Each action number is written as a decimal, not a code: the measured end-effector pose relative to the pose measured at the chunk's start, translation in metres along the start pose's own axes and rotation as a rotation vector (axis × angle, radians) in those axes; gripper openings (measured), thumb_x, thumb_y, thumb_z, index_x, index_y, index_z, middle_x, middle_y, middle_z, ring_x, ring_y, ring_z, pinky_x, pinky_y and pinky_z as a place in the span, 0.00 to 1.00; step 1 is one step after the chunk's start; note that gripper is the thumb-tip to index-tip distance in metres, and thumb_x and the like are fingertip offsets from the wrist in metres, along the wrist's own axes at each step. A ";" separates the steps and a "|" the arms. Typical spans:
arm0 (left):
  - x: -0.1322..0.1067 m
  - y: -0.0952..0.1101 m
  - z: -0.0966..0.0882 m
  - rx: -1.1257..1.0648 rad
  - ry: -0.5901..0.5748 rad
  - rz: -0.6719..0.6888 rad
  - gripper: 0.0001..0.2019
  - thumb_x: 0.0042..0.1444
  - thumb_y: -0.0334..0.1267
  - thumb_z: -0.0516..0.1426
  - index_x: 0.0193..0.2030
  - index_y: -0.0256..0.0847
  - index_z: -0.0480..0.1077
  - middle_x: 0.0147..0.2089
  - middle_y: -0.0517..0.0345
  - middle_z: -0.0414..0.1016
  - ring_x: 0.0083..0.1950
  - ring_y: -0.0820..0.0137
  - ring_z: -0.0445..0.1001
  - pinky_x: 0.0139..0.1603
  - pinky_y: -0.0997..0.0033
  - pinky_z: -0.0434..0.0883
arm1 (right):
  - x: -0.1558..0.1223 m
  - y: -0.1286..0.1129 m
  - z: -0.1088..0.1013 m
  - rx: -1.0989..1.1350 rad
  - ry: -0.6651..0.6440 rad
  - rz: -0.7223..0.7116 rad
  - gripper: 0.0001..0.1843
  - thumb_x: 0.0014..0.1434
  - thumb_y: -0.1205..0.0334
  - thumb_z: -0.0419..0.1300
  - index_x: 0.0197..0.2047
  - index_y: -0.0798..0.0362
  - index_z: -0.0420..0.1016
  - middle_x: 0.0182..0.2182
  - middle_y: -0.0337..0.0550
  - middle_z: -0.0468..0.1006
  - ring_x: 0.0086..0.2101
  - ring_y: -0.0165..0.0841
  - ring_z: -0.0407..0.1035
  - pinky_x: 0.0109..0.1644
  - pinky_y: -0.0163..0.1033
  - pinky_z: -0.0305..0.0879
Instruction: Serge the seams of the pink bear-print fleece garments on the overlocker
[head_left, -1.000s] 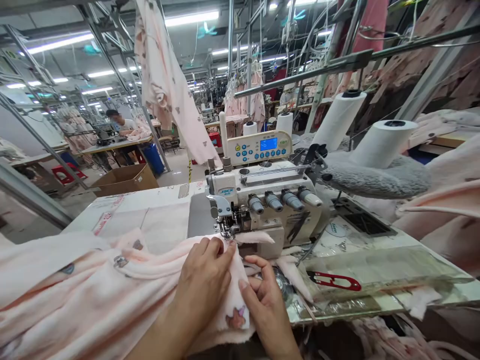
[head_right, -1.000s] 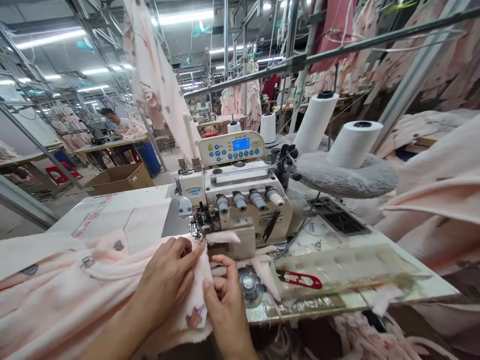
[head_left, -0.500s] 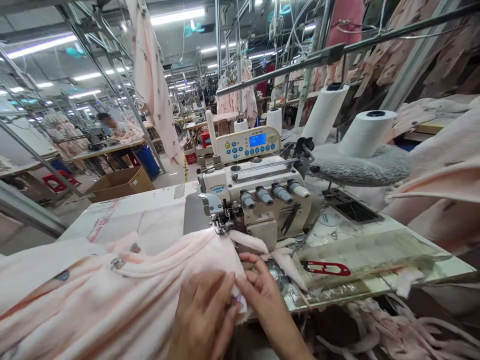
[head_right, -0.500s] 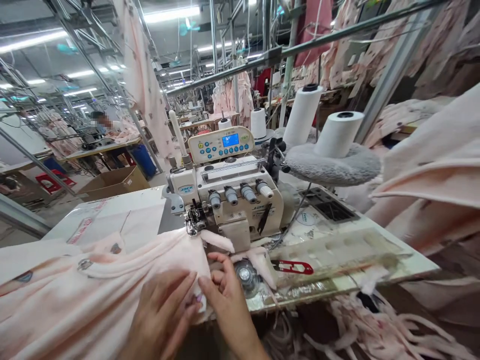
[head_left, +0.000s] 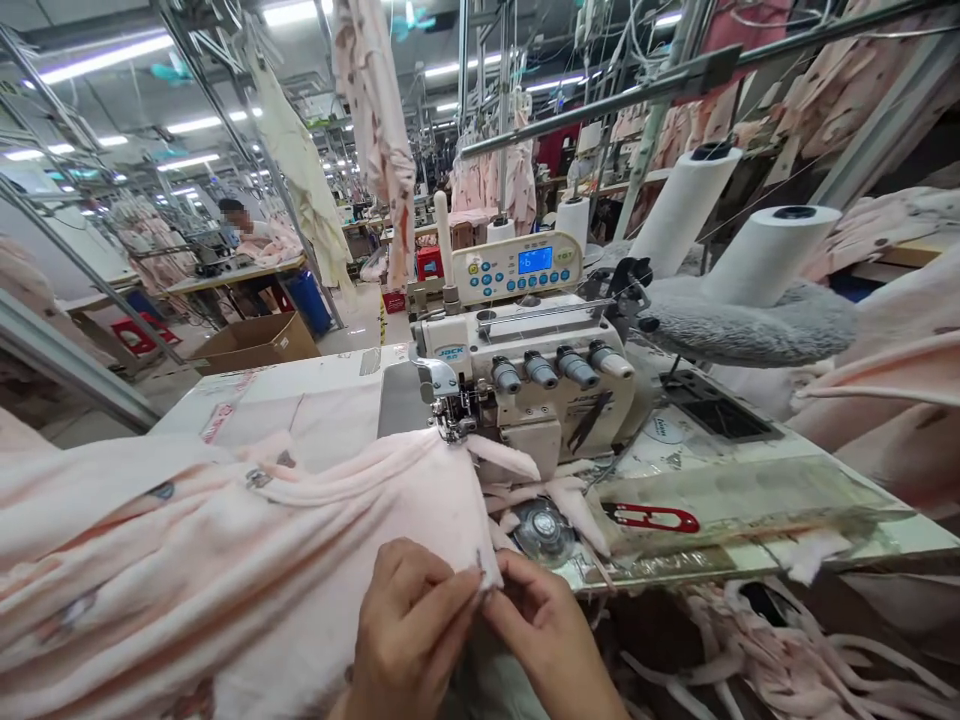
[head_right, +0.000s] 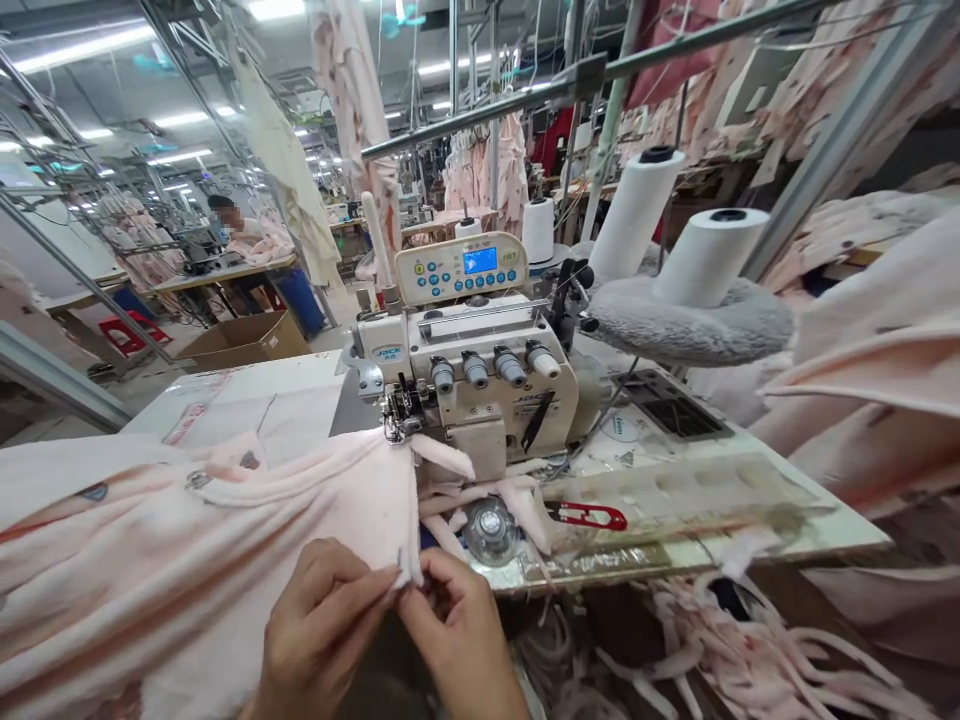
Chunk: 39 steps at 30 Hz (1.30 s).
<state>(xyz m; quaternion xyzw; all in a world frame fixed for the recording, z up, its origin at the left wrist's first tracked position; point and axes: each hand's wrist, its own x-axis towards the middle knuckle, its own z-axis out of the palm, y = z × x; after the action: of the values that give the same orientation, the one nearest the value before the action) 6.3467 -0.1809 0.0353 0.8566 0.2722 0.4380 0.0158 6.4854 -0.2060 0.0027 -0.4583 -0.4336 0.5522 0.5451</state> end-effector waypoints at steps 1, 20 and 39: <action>-0.002 0.001 0.001 0.027 0.007 0.006 0.11 0.56 0.25 0.53 0.45 0.38 0.69 0.28 0.57 0.66 0.31 0.72 0.64 0.31 0.71 0.63 | -0.002 0.000 0.000 0.046 -0.018 0.027 0.16 0.50 0.50 0.62 0.26 0.55 0.70 0.18 0.33 0.58 0.19 0.24 0.50 0.22 0.29 0.48; -0.003 -0.024 0.000 0.403 -0.176 0.120 0.21 0.57 0.26 0.45 0.58 0.35 0.61 0.59 0.52 0.66 0.64 0.65 0.55 0.65 0.61 0.49 | 0.007 -0.002 -0.028 -0.912 0.188 -0.957 0.10 0.57 0.74 0.53 0.39 0.53 0.70 0.32 0.44 0.67 0.31 0.32 0.66 0.34 0.36 0.67; 0.046 -0.067 -0.013 0.313 -0.480 -0.054 0.26 0.52 0.24 0.44 0.60 0.32 0.58 0.61 0.44 0.62 0.64 0.60 0.57 0.62 0.48 0.57 | 0.069 -0.028 -0.022 -1.042 0.324 -0.962 0.10 0.64 0.65 0.51 0.38 0.55 0.74 0.26 0.42 0.68 0.30 0.33 0.61 0.34 0.39 0.57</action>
<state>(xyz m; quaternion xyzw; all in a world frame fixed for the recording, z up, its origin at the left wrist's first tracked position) 6.3280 -0.1043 0.0596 0.9202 0.3478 0.1749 -0.0409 6.5132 -0.1366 0.0238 -0.4931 -0.7075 -0.1016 0.4960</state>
